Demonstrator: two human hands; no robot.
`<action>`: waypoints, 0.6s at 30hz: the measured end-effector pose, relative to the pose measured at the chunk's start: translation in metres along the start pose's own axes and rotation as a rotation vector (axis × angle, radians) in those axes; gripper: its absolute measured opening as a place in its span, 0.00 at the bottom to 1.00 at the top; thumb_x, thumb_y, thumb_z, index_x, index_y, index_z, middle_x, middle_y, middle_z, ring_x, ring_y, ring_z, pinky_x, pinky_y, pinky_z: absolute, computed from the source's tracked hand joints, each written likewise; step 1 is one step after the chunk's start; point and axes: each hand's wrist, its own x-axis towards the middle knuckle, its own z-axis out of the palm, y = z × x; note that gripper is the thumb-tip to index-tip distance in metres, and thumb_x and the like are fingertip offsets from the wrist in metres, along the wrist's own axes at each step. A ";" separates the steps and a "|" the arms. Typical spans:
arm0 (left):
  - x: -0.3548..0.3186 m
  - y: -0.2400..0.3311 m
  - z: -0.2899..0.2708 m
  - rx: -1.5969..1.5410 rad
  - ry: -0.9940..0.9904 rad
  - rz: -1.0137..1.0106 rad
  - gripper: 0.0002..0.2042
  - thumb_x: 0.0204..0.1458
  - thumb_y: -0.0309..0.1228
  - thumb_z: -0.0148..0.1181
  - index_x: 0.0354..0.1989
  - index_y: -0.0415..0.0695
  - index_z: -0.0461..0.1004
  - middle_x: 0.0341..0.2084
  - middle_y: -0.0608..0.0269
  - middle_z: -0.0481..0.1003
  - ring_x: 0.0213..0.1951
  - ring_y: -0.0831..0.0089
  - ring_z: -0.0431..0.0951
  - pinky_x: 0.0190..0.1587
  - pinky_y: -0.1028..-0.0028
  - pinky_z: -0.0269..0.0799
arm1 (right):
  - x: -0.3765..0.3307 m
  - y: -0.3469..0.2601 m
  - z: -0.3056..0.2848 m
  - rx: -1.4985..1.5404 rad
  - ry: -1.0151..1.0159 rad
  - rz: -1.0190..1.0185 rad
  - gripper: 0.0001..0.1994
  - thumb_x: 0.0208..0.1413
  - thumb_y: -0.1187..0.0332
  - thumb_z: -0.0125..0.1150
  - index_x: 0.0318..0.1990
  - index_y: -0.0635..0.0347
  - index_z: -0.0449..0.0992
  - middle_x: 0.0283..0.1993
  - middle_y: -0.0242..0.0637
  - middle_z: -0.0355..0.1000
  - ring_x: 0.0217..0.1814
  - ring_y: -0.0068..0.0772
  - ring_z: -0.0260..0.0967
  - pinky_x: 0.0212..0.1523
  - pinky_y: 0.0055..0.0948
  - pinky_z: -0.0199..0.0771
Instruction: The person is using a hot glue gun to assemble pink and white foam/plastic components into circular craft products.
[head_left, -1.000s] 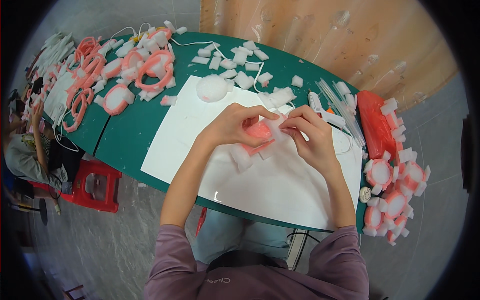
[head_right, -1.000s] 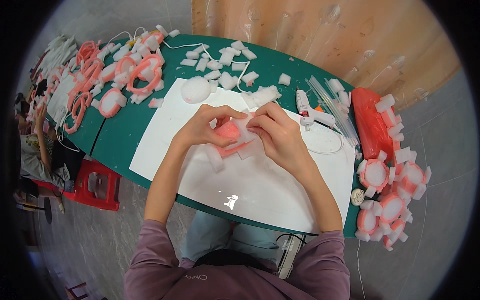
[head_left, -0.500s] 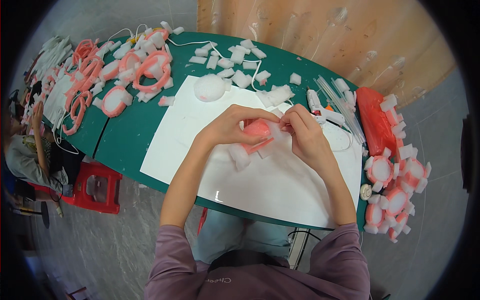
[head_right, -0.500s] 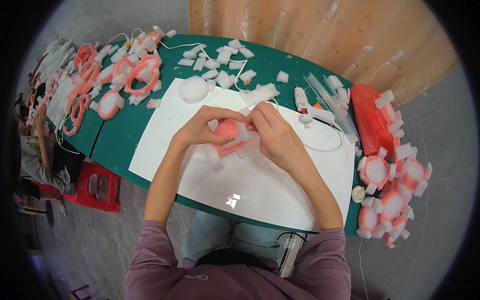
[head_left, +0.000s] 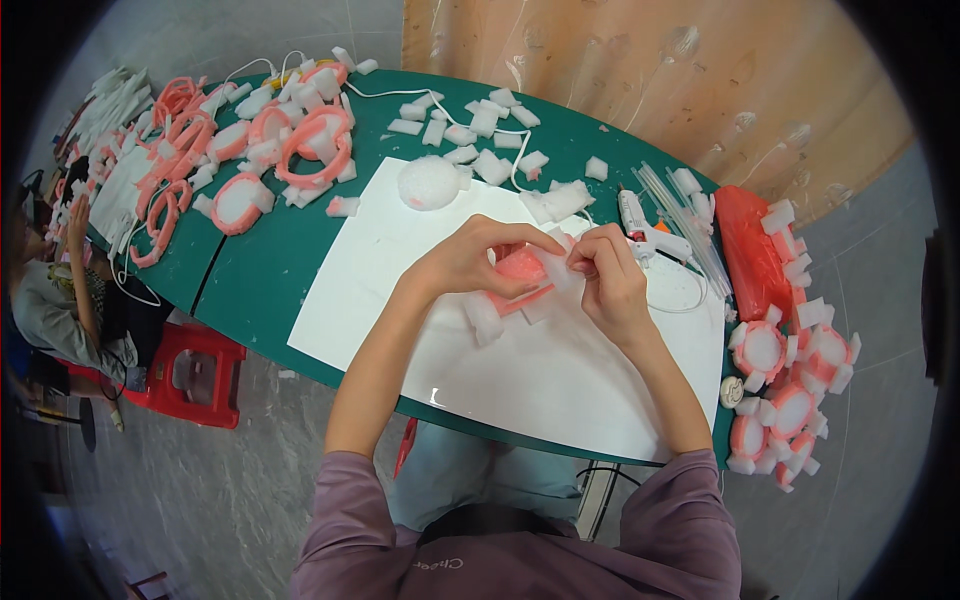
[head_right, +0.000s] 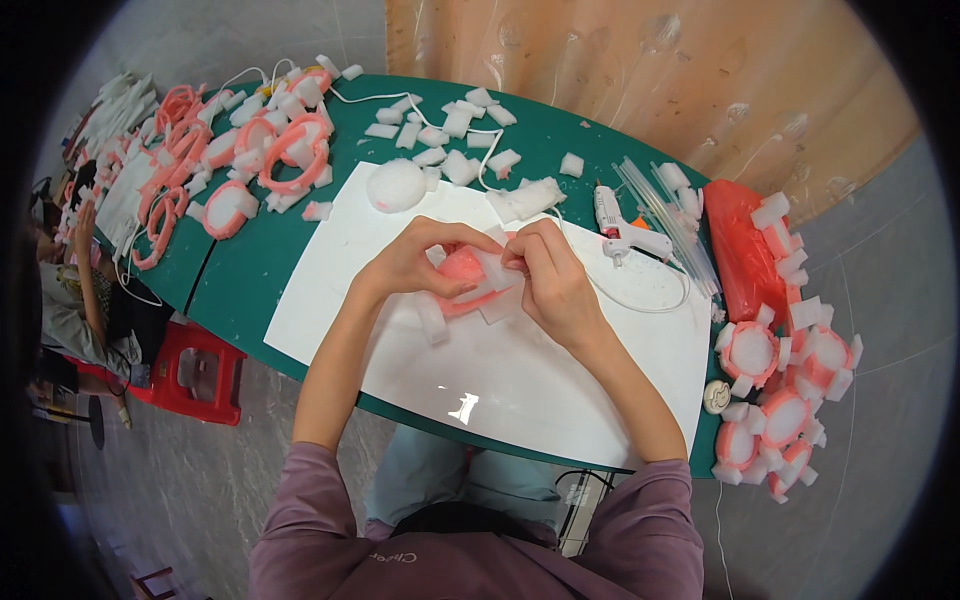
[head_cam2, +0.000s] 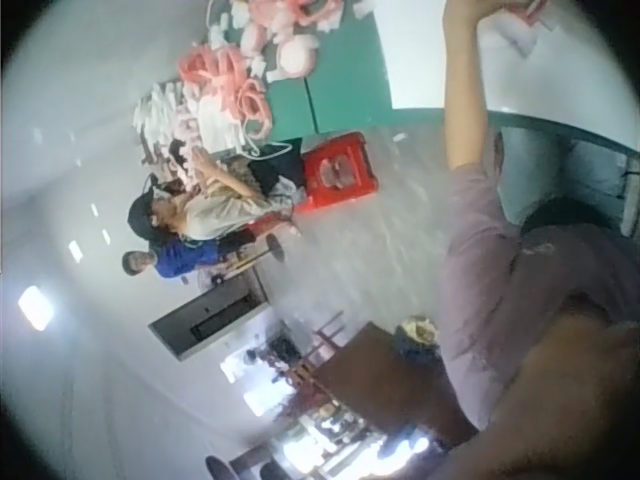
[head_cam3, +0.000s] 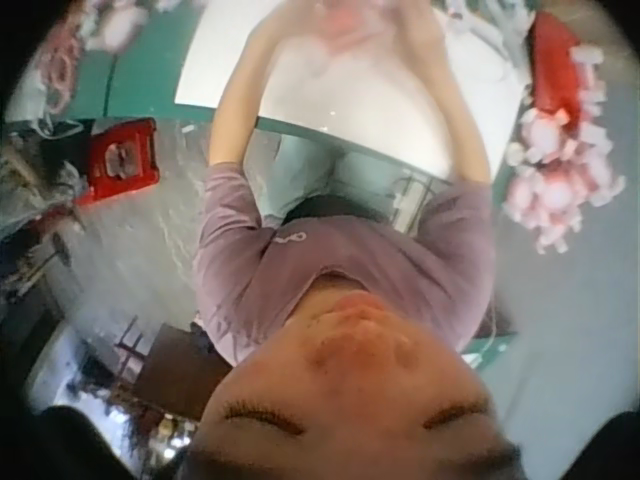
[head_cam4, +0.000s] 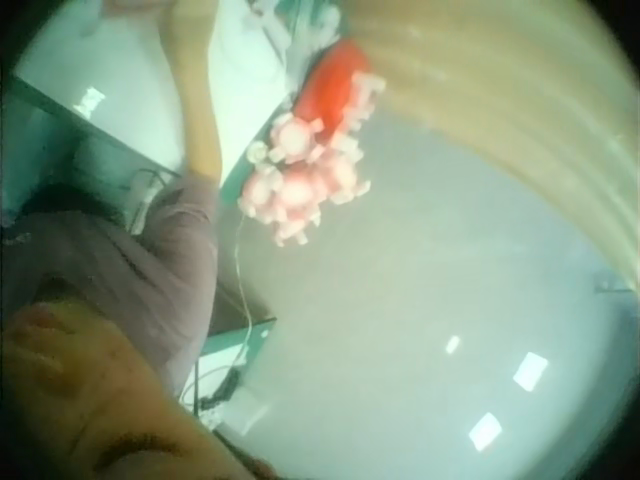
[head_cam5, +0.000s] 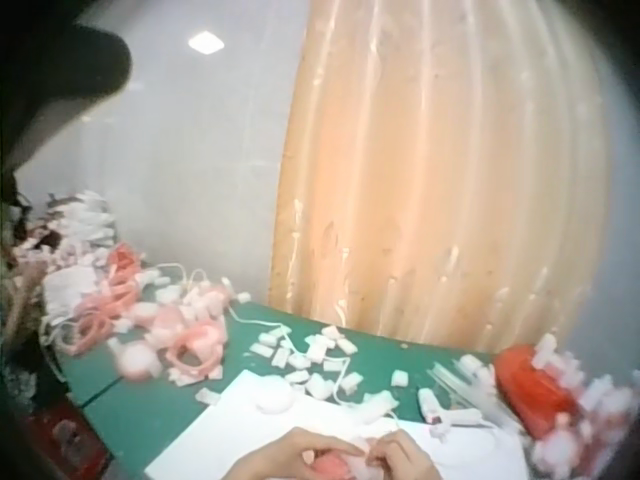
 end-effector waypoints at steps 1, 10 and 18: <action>0.000 -0.001 0.001 -0.008 0.025 0.033 0.18 0.30 0.27 0.62 0.37 0.48 0.74 0.25 0.65 0.75 0.21 0.75 0.68 0.28 0.81 0.65 | -0.001 0.001 0.001 -0.006 0.016 -0.008 0.12 0.31 0.92 0.47 0.26 0.68 0.64 0.29 0.40 0.59 0.29 0.35 0.62 0.27 0.26 0.66; -0.001 0.002 -0.001 0.002 0.012 0.008 0.18 0.30 0.26 0.61 0.37 0.48 0.74 0.25 0.64 0.75 0.20 0.76 0.67 0.26 0.80 0.65 | 0.001 -0.001 0.002 -0.095 0.120 -0.058 0.13 0.29 0.91 0.49 0.26 0.67 0.64 0.29 0.42 0.60 0.30 0.37 0.63 0.26 0.27 0.66; -0.001 0.008 -0.006 0.037 -0.011 -0.049 0.18 0.28 0.23 0.61 0.35 0.43 0.74 0.32 0.64 0.76 0.28 0.77 0.73 0.31 0.81 0.68 | 0.018 -0.007 -0.059 -0.276 0.541 -0.086 0.08 0.38 0.87 0.54 0.27 0.66 0.69 0.28 0.40 0.68 0.29 0.30 0.66 0.29 0.21 0.66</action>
